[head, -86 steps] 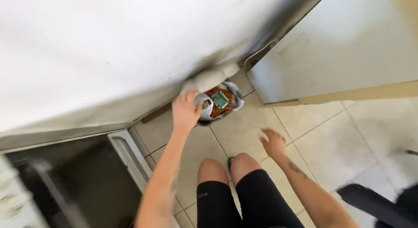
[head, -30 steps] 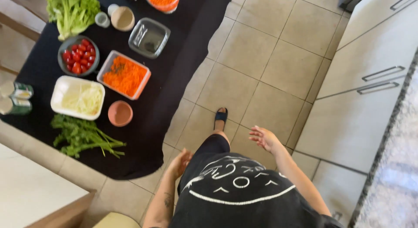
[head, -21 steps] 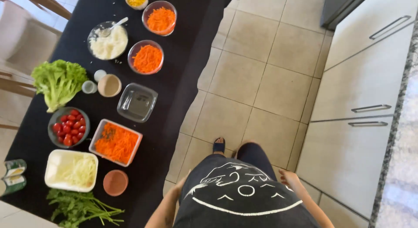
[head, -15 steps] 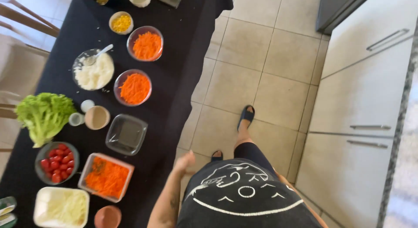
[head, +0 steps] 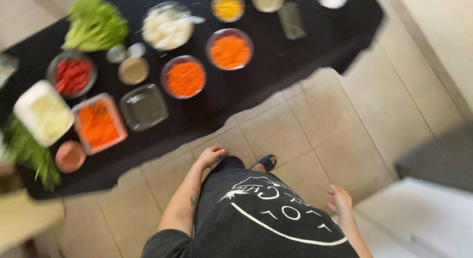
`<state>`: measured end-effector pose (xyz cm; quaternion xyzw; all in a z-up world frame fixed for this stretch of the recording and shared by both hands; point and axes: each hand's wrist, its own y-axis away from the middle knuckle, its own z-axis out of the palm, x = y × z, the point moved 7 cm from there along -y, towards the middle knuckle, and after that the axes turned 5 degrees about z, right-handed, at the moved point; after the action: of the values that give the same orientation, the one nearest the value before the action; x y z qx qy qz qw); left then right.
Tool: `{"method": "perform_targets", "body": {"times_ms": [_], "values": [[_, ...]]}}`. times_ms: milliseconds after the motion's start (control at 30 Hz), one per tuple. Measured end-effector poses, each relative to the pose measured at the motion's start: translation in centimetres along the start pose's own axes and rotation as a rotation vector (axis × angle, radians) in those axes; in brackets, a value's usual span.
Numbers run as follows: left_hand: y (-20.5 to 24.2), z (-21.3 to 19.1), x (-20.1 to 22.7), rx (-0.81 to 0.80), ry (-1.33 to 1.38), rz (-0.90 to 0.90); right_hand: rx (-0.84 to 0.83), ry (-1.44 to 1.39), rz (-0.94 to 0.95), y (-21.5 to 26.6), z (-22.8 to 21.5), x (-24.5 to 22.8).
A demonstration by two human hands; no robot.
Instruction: Preparing ingredients by washing and opening cans, then portioning rice, carrots, corn, and peas into individual salad bowls.
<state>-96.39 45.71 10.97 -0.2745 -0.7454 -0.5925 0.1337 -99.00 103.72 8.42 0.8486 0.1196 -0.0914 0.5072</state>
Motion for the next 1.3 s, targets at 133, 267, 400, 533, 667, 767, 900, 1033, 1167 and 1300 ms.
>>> {"method": "perform_targets", "body": {"times_ms": [133, 267, 400, 533, 667, 767, 900, 1033, 1167, 1300], "values": [[2.7, -1.4, -8.7, 0.148, 0.128, -0.173, 0.015, 0.214, -0.145, -3.4, 2.4, -9.3], [6.0, 0.2, -16.7, 0.265, 0.382, -0.355, -0.192, 0.268, -0.273, 0.9, 11.9, -15.4], [11.1, 3.3, -13.0, 0.123, 0.717, -0.456, -0.542, 0.485, -0.365, 6.5, 22.5, -18.0], [6.5, 2.4, -13.4, 0.074, 0.501, -0.357, -0.63, 0.659, -0.49, 10.7, 25.7, -20.5], [-0.3, -0.2, -11.9, -0.019, 0.162, -0.186, -0.509, 0.505, -0.463, 9.7, 23.0, -21.0], [-3.7, -3.3, -8.5, -0.053, 0.116, -0.136, -0.343, 0.433, -0.373, 5.9, 18.2, -18.4], [-6.3, -7.2, 0.0, 0.018, 0.17, 0.018, -0.183, 0.181, -0.218, 0.4, 11.7, -10.4], [-8.6, -5.8, 4.1, 0.036, 0.177, 0.111, -0.173, 0.164, -0.079, -1.2, 8.6, -0.5], [-9.4, -0.6, 0.0, 0.001, 0.117, 0.116, -0.101, 0.58, -0.181, -7.8, 7.5, 3.6], [-7.7, 1.5, -5.6, 0.036, -0.054, -0.007, -0.21, 0.495, -0.213, -2.6, 9.3, -1.0]]}}
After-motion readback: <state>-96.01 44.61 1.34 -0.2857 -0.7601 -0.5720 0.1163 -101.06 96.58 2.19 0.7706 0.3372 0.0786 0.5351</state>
